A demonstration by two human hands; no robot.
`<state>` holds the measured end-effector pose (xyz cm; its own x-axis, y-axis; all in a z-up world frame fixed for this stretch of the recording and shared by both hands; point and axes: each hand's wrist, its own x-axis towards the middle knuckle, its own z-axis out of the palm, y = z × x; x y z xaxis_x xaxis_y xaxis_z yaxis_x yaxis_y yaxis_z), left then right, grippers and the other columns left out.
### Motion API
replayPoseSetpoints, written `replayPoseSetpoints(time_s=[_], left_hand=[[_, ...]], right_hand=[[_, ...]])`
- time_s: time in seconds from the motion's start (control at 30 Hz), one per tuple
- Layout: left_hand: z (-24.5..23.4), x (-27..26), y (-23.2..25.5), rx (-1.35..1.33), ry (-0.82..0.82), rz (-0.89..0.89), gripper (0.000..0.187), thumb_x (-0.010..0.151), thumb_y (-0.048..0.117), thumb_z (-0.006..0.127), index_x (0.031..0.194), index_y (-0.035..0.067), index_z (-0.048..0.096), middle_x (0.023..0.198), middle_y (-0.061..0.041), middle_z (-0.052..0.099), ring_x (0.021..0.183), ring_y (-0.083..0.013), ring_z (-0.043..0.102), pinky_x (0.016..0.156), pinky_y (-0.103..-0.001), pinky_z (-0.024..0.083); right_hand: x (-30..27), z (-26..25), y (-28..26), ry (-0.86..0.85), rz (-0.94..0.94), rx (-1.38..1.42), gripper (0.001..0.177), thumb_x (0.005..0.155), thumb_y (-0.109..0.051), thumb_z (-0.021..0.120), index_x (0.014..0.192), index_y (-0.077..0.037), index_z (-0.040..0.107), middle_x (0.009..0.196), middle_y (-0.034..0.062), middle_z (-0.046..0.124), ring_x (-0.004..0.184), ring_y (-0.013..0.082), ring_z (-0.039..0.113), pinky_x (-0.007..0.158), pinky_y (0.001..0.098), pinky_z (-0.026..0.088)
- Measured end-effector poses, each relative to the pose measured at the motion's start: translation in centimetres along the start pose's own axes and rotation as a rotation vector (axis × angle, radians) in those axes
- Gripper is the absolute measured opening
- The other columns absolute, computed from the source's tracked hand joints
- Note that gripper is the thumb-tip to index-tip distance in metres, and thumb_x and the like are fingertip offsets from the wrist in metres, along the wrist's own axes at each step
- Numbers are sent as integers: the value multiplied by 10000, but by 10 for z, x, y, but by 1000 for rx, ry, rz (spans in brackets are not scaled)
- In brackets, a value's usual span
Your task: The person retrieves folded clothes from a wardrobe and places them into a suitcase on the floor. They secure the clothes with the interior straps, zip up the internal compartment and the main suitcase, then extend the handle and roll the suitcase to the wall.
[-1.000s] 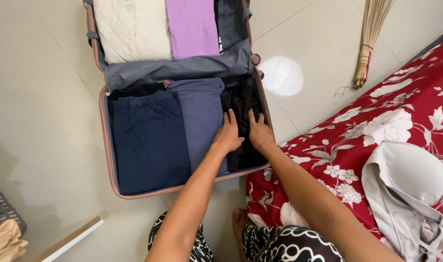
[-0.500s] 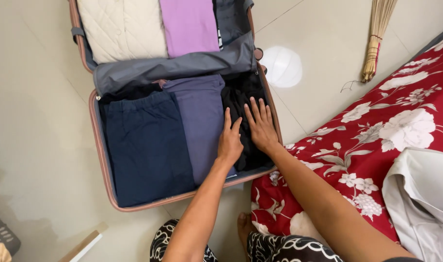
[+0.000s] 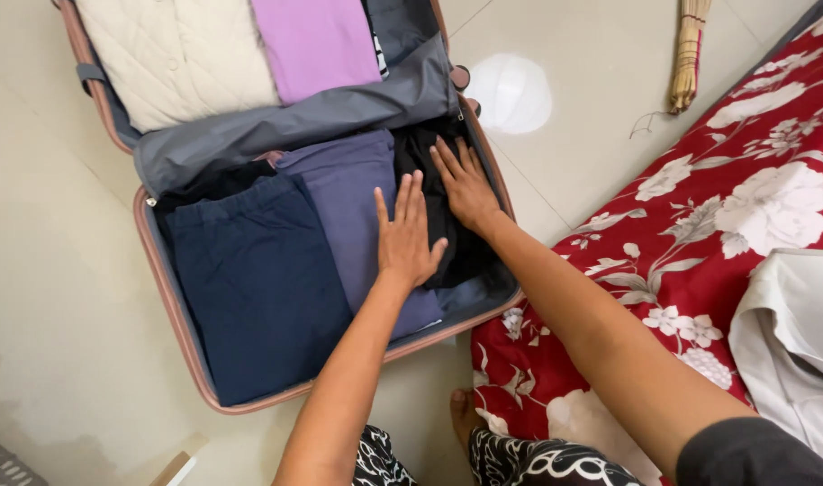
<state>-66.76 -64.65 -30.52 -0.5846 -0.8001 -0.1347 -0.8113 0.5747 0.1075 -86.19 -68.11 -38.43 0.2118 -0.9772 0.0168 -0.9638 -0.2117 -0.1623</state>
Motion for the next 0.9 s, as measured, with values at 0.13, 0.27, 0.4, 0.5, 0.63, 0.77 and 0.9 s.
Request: replayPoseSetpoints(time_s=[0.13, 0.27, 0.4, 0.5, 0.63, 0.77, 0.9], left_hand=[[-18, 0, 0, 92, -190, 9, 1229, 773, 784, 609, 1616, -8, 193, 1711, -200, -22, 1570, -337, -94, 1233, -592, -55], [-11, 12, 16, 72, -220, -17, 1249, 779, 800, 602, 1623, -9, 162, 1704, -213, -47, 1558, -368, -112, 1228, -527, -75], [6, 15, 2, -97, -256, 13, 1197, 797, 776, 594, 1597, 5, 149, 1701, -204, -65, 1570, -353, -115, 1236, -538, -60], [20, 2, -10, -402, 25, 84, 1137, 850, 713, 588, 1599, -35, 173, 1701, -231, -2, 1581, -377, -47, 1257, -529, -11], [41, -32, -30, -382, 308, -37, 1001, 965, 589, 545, 1641, -65, 201, 1740, -219, 87, 1630, -343, 55, 1309, -512, 42], [43, -41, -39, -307, 256, -108, 997, 946, 642, 536, 1605, -33, 215, 1718, -155, 137, 1596, -296, 79, 1271, -527, 32], [38, -42, -30, -333, 241, -110, 1123, 866, 728, 564, 1599, -40, 197, 1713, -151, 120, 1590, -296, 64, 1262, -544, 24]], right_hand=[[16, -11, -4, -162, 55, 41, 747, 924, -140, 522, 1601, -18, 229, 1695, 145, 106, 1533, 465, 65, 1236, 536, 114], [20, -18, -3, -187, 49, -15, 746, 949, -211, 544, 1592, -17, 219, 1694, 147, 103, 1535, 461, 52, 1243, 537, 114], [29, -24, -15, -271, 73, -84, 772, 924, -198, 575, 1591, 1, 242, 1692, 171, 162, 1533, 476, 115, 1250, 517, 166], [16, -41, -30, -3, 126, 129, 703, 962, -172, 528, 1598, 7, 287, 1721, 174, 229, 1579, 453, 211, 1265, 490, 252], [-17, -43, -70, 118, -7, 295, 689, 1043, -270, 531, 1637, -32, 275, 1718, 189, 219, 1583, 448, 226, 1263, 589, 208], [-21, -51, -59, -79, -10, -4, 719, 962, -407, 576, 1602, -230, 301, 1688, 174, 133, 1521, 488, 112, 1189, 666, 130], [-24, -53, -55, -254, 24, -147, 733, 949, -427, 562, 1609, -305, 268, 1704, 151, 72, 1531, 493, 17, 1193, 685, 60]])
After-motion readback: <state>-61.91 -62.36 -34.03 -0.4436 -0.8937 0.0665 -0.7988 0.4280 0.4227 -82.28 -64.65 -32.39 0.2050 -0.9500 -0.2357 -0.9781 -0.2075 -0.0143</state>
